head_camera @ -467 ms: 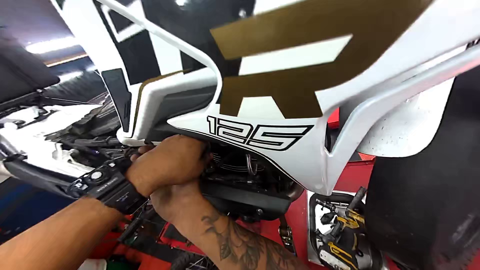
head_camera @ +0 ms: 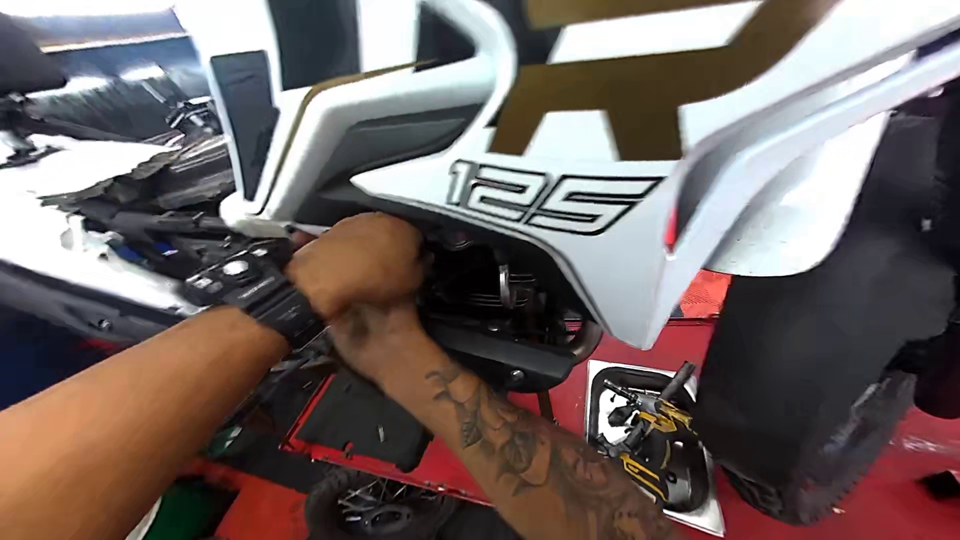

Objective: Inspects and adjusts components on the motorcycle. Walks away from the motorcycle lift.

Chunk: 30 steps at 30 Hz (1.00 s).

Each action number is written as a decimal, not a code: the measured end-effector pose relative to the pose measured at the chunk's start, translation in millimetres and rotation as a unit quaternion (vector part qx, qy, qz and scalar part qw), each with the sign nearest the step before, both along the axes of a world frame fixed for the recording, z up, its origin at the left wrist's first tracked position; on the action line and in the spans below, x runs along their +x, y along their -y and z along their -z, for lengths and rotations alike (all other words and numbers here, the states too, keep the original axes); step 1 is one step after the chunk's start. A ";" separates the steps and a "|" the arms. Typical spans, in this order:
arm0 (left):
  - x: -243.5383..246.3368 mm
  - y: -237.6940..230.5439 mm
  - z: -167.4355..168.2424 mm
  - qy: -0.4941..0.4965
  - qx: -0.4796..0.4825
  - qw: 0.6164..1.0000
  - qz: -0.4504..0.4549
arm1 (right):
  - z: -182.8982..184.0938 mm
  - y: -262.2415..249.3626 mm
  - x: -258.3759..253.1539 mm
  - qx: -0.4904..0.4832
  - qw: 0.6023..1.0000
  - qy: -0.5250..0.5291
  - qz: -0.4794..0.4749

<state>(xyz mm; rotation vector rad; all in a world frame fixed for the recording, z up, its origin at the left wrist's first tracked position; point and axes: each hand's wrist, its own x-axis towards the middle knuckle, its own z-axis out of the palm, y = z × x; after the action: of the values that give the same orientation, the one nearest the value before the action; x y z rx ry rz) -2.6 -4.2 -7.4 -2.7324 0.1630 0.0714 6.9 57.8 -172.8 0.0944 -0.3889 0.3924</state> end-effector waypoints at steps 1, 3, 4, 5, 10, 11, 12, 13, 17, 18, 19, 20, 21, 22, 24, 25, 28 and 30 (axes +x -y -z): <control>-2.5 0.7 0.2 0.007 0.001 1.000 -0.017 | 3.4 12.6 3.3 -0.036 0.999 0.028 0.027; 5.8 -27.8 8.9 0.066 -0.010 0.996 0.056 | -8.7 36.4 3.0 -0.135 0.987 0.051 0.073; 27.3 -64.2 23.3 0.150 -0.020 0.974 0.170 | -26.7 49.0 -1.7 -0.195 0.974 0.047 0.101; 46.4 -90.2 32.3 0.195 -0.040 0.950 0.239 | -42.5 56.4 -3.7 -0.239 0.962 0.038 0.124; 14.1 -94.7 15.0 0.162 -0.170 0.934 0.271 | -42.2 52.4 -8.8 -0.309 0.884 0.176 0.302; -16.5 -88.3 9.5 0.170 -0.226 0.928 0.244 | -42.8 58.9 -22.4 -0.349 0.857 0.210 0.316; -48.4 -87.9 11.4 0.200 -0.306 0.903 0.226 | -41.2 70.3 -40.4 -0.407 0.816 0.248 0.326; -70.4 -99.3 20.5 0.249 -0.393 0.856 0.227 | -31.5 85.9 -60.5 -0.473 0.762 0.302 0.323; -95.0 -168.0 99.1 0.219 -0.518 0.818 0.122 | 119.1 143.9 -134.6 -0.638 0.576 0.480 0.176; -97.2 -171.8 122.1 0.192 -0.531 0.817 0.117 | 161.4 153.5 -149.7 -0.701 0.508 0.489 0.107; -100.3 -175.0 137.5 0.196 -0.553 0.799 0.134 | 200.0 159.7 -158.7 -0.762 0.427 0.485 0.032; -106.7 -181.6 145.2 0.215 -0.589 0.763 0.159 | 239.0 164.2 -161.9 -0.806 0.350 0.476 -0.035; -118.7 -193.1 149.2 0.211 -0.635 0.721 0.177 | 279.1 170.7 -167.0 -0.835 0.292 0.459 -0.082; -134.4 -212.5 154.2 0.174 -0.671 0.698 0.181 | 311.2 179.2 -174.6 -0.857 0.260 0.429 -0.114; -160.0 -271.3 171.8 0.034 -0.665 0.734 0.131 | 345.7 198.3 -177.0 -0.895 0.253 0.346 -0.123; -165.0 -301.2 181.6 -0.025 -0.616 0.781 0.099 | 350.2 208.4 -178.6 -0.909 0.271 0.296 -0.111; -148.6 -336.8 194.1 -0.009 -0.408 0.912 0.043 | 360.5 248.2 -197.7 -0.921 0.312 0.185 -0.139; -118.1 -314.0 189.8 0.032 -0.369 0.928 0.045 | 375.3 279.4 -210.6 -0.927 0.293 0.156 -0.175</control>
<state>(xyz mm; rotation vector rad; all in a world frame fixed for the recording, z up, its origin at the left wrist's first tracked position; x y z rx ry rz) -120.7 309.7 -197.2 -3.4653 0.3573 -0.1339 -203.8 -221.7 -548.0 -2.3648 -0.0504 1.1095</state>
